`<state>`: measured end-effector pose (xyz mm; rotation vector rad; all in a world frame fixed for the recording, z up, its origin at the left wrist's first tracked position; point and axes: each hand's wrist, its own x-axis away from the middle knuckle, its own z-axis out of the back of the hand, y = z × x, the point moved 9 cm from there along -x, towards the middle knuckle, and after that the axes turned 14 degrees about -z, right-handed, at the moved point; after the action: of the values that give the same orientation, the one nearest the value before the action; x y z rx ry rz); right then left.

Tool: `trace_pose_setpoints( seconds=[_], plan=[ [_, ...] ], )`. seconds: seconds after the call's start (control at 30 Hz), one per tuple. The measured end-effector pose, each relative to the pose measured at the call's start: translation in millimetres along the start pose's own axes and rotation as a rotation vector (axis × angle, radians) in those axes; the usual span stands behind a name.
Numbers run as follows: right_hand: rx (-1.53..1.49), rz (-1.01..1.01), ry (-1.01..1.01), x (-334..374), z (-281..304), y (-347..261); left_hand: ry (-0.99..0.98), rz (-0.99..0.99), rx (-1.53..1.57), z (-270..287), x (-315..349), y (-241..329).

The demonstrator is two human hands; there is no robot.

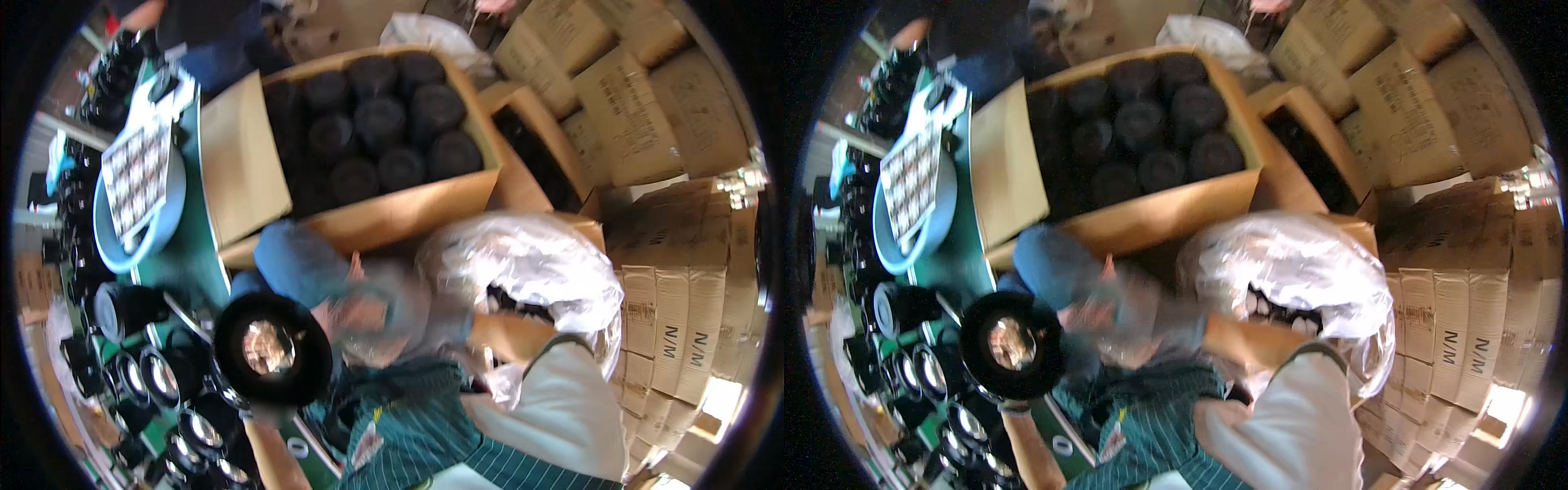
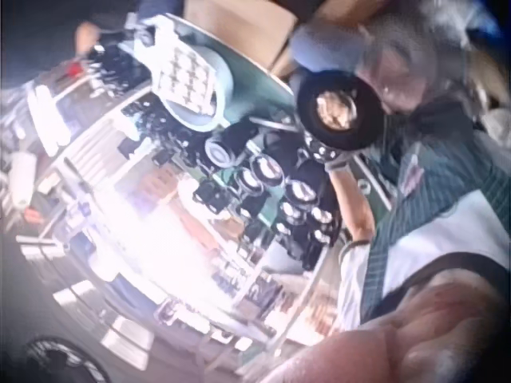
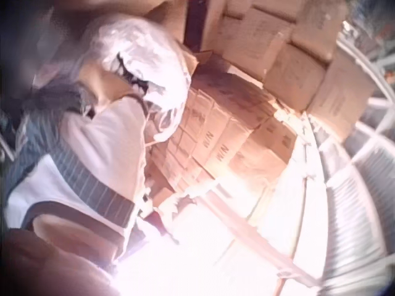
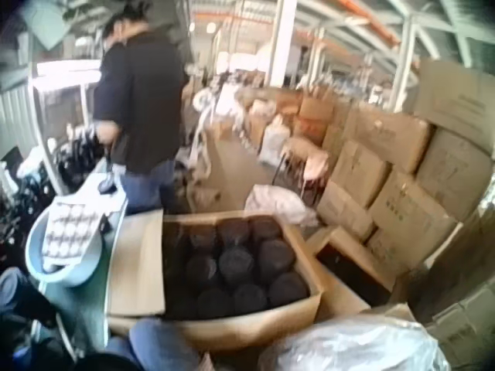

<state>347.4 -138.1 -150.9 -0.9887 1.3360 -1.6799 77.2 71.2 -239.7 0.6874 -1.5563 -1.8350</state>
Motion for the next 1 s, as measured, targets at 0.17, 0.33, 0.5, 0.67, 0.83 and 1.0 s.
trace_pose_setpoints(
  seconds=[0.17, 0.33, 0.5, 0.67, 0.83, 1.0],
  plan=[
    [1.31, -0.544, 0.926, -22, 223, 164, 0.075, 0.087, 0.122, 11, 16, -15],
    [1.353, -1.032, 0.48, -50, 279, 209, 0.153, 0.157, 0.27, 8, 46, -32],
    [1.287, -1.126, 0.484, -42, 298, 237, 0.203, 0.176, 0.393, -5, 57, -47],
    [1.342, -1.005, 0.538, -29, 303, 217, 0.19, 0.179, 0.506, -15, 55, -62],
    [0.671, -0.565, 0.557, -20, 210, 90, 0.147, 0.187, 0.611, -14, 63, -80],
    [0.365, 0.051, -0.119, -10, -14, -71, 0.076, 0.246, 0.83, -6, 73, -104]
  ],
)
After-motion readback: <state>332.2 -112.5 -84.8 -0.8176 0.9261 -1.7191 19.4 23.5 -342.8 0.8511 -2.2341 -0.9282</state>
